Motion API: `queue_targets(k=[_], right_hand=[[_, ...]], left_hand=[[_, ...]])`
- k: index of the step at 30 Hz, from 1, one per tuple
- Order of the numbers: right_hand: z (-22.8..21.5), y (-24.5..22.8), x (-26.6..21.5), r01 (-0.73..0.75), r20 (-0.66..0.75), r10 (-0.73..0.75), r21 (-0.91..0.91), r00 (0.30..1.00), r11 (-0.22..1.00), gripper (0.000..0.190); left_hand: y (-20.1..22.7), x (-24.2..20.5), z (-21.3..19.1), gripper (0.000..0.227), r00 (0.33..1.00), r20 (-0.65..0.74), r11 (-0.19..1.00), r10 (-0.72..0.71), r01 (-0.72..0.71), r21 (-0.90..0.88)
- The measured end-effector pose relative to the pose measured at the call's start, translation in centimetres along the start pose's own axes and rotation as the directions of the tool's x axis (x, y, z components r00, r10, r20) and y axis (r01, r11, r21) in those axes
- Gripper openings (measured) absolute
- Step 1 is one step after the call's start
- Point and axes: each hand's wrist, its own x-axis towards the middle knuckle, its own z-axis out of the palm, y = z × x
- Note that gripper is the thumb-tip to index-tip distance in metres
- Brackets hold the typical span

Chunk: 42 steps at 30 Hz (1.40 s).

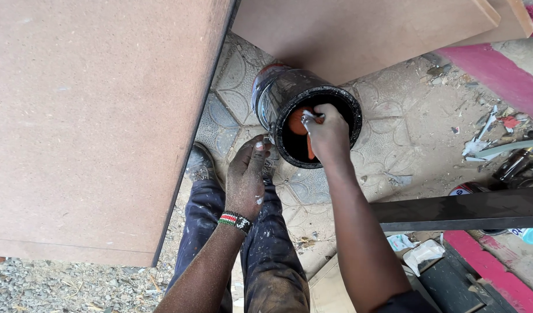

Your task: The person paints the edges of a rectangular wooden board using a cloth dipped in black paint from a bucket. The person repeatedly dips the cloth into the paint and applies it to the board's edges, flipping the board over to paint the other side.

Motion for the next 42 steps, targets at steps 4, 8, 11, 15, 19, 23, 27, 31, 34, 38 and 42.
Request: queue_targets(k=[4, 8, 11, 15, 19, 23, 27, 31, 34, 38, 42], right_hand=[[1.4, -0.6, 3.6, 0.009, -0.047, -0.017, -0.164, 0.999, 0.986, 0.049], [-0.7, -5.7, 1.7, 0.080, 0.193, -0.002, -0.399, 0.981, 0.913, 0.069], [-0.6, -5.8, 1.8, 0.018, 0.161, 0.033, -0.309, 0.986, 0.951, 0.067], [3.3, 2.2, 9.4, -0.032, 0.105, 0.039, -0.067, 0.994, 0.997, 0.040], [1.6, 0.5, 3.3, -0.014, 0.021, 0.010, 0.190, 1.000, 0.982, 0.022], [-1.8, 0.0, 1.4, -0.524, 0.505, 0.206, 0.645, 0.839, 0.556, 0.009], [-1.7, -0.7, -0.6, -0.556, 0.500, 0.251, 0.688, 0.829, 0.467, 0.011], [-1.6, -2.4, -2.2, -0.454, 0.460, 0.160, 0.653, 0.874, 0.606, 0.019], [-3.0, -3.5, -2.4, -0.415, 0.474, 0.094, 0.636, 0.875, 0.651, 0.006], [-5.0, -4.0, -2.8, -0.506, 0.557, 0.086, 0.667, 0.826, 0.547, 0.007], [-6.6, -4.9, -4.6, -0.542, 0.597, 0.020, 0.713, 0.802, 0.445, 0.016]], left_hand=[[0.5, -0.4, 0.0, 0.056, 1.000, -0.005, 1.000, 0.003, -0.003, -0.010], [-0.3, -0.7, -0.4, 0.053, 1.000, -0.016, 1.000, -0.005, 0.004, -0.005], [-1.1, -0.6, -0.5, 0.052, 1.000, -0.025, 0.998, 0.004, -0.006, -0.057], [-1.0, -0.8, -0.7, 0.050, 1.000, -0.022, 0.999, -0.004, 0.003, -0.048], [1.2, -1.1, -0.3, 0.044, 0.999, -0.023, 0.998, 0.045, -0.045, -0.039], [1.8, -1.2, -0.1, 0.048, 0.996, 0.033, 0.995, 0.082, -0.084, 0.048], [2.1, -1.2, 0.6, 0.051, 0.992, 0.043, 0.990, 0.120, -0.123, 0.069], [1.5, -0.8, 0.8, 0.052, 0.990, 0.050, 0.986, 0.131, -0.135, 0.098], [1.4, -1.1, 0.9, 0.053, 0.997, 0.039, 0.996, 0.066, -0.068, 0.056], [3.0, -1.4, 1.2, 0.058, 0.998, 0.030, 0.998, 0.056, -0.057, 0.020], [5.5, -2.1, 0.9, 0.060, 0.999, 0.039, 0.991, -0.010, 0.005, 0.130]])
